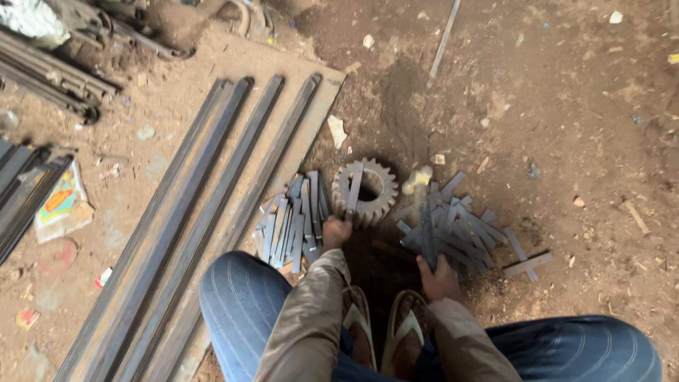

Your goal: The person sits on the ground and repeatedly hammers a metal bar against a gear-shaped metal object. The person holds the bar with one hand and strikes it with a hammer in the other hand.

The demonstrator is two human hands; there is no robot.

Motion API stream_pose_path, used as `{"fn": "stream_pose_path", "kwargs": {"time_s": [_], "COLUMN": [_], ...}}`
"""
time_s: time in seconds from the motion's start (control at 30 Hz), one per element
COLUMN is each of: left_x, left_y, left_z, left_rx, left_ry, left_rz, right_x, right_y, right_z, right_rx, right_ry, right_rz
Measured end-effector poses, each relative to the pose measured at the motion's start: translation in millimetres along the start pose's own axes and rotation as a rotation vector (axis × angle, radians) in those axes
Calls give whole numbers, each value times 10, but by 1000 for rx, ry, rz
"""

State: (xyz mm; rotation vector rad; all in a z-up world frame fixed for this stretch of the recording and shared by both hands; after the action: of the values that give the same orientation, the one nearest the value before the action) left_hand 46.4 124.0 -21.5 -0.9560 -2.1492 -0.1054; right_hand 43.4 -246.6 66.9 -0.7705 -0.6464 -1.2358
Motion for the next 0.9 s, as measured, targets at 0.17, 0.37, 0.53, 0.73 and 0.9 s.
{"fn": "stream_pose_path", "kwargs": {"time_s": [0.17, 0.37, 0.53, 0.73, 0.9], "left_x": [71, -42, 762, 1405, 1342], "left_y": [-22, -43, 52, -472, -743], "left_z": [-350, -535, -1100, -1955, -1989], "left_rx": [-362, -167, -316, -726, -566], "left_ry": [-107, -893, 41, 120, -31], "left_rz": [-88, 381, 132, 306, 579], "right_x": [-424, -517, 68, 699, -308], "right_y": [-67, -193, -87, -270, -211], "right_z": [-531, -433, 488, 1847, 1652], "right_rx": [-185, -298, -67, 598, 358], "right_ry": [-53, -47, -138, -72, 405], "right_rz": [166, 300, 135, -322, 394]}}
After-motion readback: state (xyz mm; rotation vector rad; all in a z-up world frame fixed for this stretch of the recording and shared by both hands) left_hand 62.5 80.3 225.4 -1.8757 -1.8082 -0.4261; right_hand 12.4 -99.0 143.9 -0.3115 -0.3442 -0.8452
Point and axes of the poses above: each hand's wrist, its own y-axis towards the middle knuckle, its own x-axis out of the back of the hand, z = x × y, the point moved 10 cm from there along y, towards the middle knuckle, and after that the axes turned 7 degrees about x, right-handed, at the moved point
